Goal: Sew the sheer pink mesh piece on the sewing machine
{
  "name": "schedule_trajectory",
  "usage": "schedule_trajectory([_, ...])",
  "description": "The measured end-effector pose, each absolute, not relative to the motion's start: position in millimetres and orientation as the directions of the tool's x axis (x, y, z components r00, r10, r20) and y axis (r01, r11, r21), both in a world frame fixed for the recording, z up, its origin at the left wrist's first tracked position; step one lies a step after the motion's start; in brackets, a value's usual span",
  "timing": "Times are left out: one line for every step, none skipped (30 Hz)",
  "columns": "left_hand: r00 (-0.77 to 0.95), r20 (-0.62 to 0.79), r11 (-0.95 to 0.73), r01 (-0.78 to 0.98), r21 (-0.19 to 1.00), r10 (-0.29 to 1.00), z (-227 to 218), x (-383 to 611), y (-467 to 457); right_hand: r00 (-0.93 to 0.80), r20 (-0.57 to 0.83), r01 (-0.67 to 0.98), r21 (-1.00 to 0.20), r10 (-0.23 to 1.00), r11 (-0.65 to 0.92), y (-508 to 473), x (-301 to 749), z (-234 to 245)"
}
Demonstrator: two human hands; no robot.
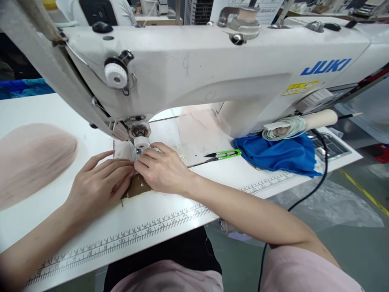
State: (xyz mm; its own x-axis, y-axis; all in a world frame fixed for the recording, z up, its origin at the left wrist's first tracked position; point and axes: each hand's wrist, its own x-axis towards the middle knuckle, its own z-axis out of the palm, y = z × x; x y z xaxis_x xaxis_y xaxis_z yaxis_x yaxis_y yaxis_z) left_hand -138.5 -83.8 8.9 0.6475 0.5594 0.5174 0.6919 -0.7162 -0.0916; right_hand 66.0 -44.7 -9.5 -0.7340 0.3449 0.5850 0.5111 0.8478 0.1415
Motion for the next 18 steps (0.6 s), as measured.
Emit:
schedule_trajectory([0.644, 0.518, -0.715, 0.694, -0.086, 0.563, 8.2, -138.3, -84.0, -0.732, 0.591, 0.514, 0.151, 0.34, 0.844, -44.4, 65.8, -10.0])
schedule_trajectory([0.64, 0.517, -0.713, 0.696, -0.079, 0.568, 7.4, -138.0, -84.3, -0.729, 0.598, 0.516, 0.16, 0.333, 0.842, -44.0, 65.8, -10.3])
schedule_trajectory([0.631, 0.515, -0.706, 0.705, -0.069, 0.58, 6.7, -137.8, -84.4, -0.727, 0.603, 0.515, 0.165, 0.328, 0.841, -43.5, 66.0, -10.2])
schedule_trajectory([0.617, 0.507, -0.692, 0.72, -0.054, 0.602, 6.2, -137.5, -84.3, -0.726, 0.605, 0.514, 0.16, 0.327, 0.843, -42.9, 66.3, -9.9])
schedule_trajectory([0.597, 0.489, -0.67, 0.741, -0.034, 0.636, 6.1, -137.3, -83.7, -0.724, 0.602, 0.513, 0.142, 0.338, 0.846, -42.2, 66.6, -9.1])
schedule_trajectory([0.575, 0.459, -0.644, 0.765, -0.011, 0.677, 6.4, -137.1, -82.6, -0.718, 0.595, 0.517, 0.106, 0.362, 0.85, -41.4, 66.8, -8.2])
schedule_trajectory([0.554, 0.42, -0.615, 0.788, 0.016, 0.719, 7.2, -136.9, -80.8, -0.704, 0.588, 0.526, 0.054, 0.399, 0.849, -40.4, 66.7, -7.0])
schedule_trajectory([0.533, 0.373, -0.589, 0.807, 0.044, 0.759, 8.6, -136.7, -78.3, -0.681, 0.582, 0.542, -0.007, 0.445, 0.84, -39.3, 66.3, -5.7])
schedule_trajectory([0.517, 0.324, -0.565, 0.822, 0.072, 0.793, 10.4, -136.4, -75.2, -0.648, 0.578, 0.567, -0.068, 0.496, 0.821, -38.0, 65.5, -4.4])
schedule_trajectory([0.503, 0.278, -0.546, 0.831, 0.102, 0.818, 12.4, -136.0, -71.5, -0.609, 0.577, 0.597, -0.118, 0.544, 0.794, -36.6, 64.5, -3.4])
schedule_trajectory([0.489, 0.241, -0.527, 0.839, 0.134, 0.839, 14.4, -135.3, -67.6, -0.57, 0.578, 0.628, -0.152, 0.584, 0.763, -35.2, 63.4, -2.5])
schedule_trajectory([0.471, 0.212, -0.506, 0.847, 0.164, 0.856, 16.0, -134.3, -63.6, -0.537, 0.579, 0.656, -0.169, 0.613, 0.735, -33.8, 62.3, -1.9])
schedule_trajectory([0.45, 0.196, -0.483, 0.856, 0.185, 0.871, 17.1, -133.0, -59.9, -0.514, 0.58, 0.679, -0.175, 0.632, 0.713, -32.6, 61.3, -1.5])
schedule_trajectory([0.426, 0.192, -0.46, 0.866, 0.195, 0.884, 17.6, -131.4, -56.6, -0.501, 0.579, 0.694, -0.175, 0.643, 0.698, -31.6, 60.5, -1.1])
schedule_trajectory([0.4, 0.201, -0.436, 0.879, 0.194, 0.894, 17.4, -129.6, -53.9, -0.494, 0.577, 0.704, -0.174, 0.651, 0.689, -31.0, 60.0, -0.7])
schedule_trajectory([0.374, 0.22, -0.415, 0.892, 0.181, 0.901, 16.6, -127.9, -51.9, -0.491, 0.572, 0.71, -0.175, 0.657, 0.682, -30.8, 59.8, -0.2])
schedule_trajectory([0.351, 0.246, -0.396, 0.904, 0.162, 0.903, 15.4, -126.4, -50.4, -0.488, 0.566, 0.716, -0.175, 0.664, 0.676, -30.7, 59.8, 0.5])
schedule_trajectory([0.335, 0.272, -0.382, 0.913, 0.143, 0.902, 14.1, -125.1, -49.5, -0.489, 0.557, 0.721, -0.175, 0.671, 0.671, -30.9, 60.0, 1.2])
